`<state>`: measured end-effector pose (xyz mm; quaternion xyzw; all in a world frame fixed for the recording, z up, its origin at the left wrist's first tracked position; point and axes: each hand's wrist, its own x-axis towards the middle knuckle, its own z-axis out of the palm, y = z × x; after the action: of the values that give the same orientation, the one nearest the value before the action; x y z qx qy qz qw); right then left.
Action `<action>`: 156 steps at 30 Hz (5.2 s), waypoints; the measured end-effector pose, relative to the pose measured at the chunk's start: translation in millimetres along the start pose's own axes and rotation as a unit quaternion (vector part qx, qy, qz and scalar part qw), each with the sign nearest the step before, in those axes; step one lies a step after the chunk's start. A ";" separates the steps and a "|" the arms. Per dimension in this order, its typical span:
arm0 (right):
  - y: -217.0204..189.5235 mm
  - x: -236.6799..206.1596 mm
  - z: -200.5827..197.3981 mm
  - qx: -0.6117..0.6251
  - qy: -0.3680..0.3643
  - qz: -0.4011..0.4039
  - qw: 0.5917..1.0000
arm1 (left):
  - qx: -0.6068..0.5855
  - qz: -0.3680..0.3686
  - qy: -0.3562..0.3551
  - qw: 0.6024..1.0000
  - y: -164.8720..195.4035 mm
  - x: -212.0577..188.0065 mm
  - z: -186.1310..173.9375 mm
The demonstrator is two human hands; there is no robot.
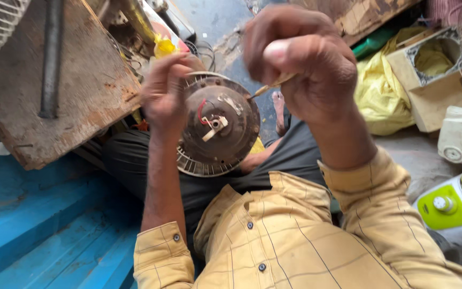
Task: The person sits on the floor and uses a screwdriver and a metal pipe to adjust and tighten components on an electric motor. They repeatedly tap the motor housing with the pipe and use the screwdriver to manipulate internal parts.
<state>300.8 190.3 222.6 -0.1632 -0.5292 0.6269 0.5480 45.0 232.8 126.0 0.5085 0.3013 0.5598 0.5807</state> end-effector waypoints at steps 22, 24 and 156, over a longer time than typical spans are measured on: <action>-15.6 76.7 52.0 0.062 -0.200 -0.035 0.977 | 0.378 0.046 0.079 0.921 -26.2 -32.9 -48.2; -15.8 68.1 50.5 -0.110 0.016 -0.032 0.993 | 0.381 0.047 0.080 0.920 -25.2 -30.9 -47.6; 0.5 14.4 75.4 -0.223 0.172 -0.123 0.952 | 0.377 0.087 -0.237 0.891 28.7 -0.2 56.1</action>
<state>236.4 166.2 256.7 -0.3202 -0.5689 0.3831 0.6535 86.7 214.3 169.5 0.8309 0.2980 0.3151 0.3486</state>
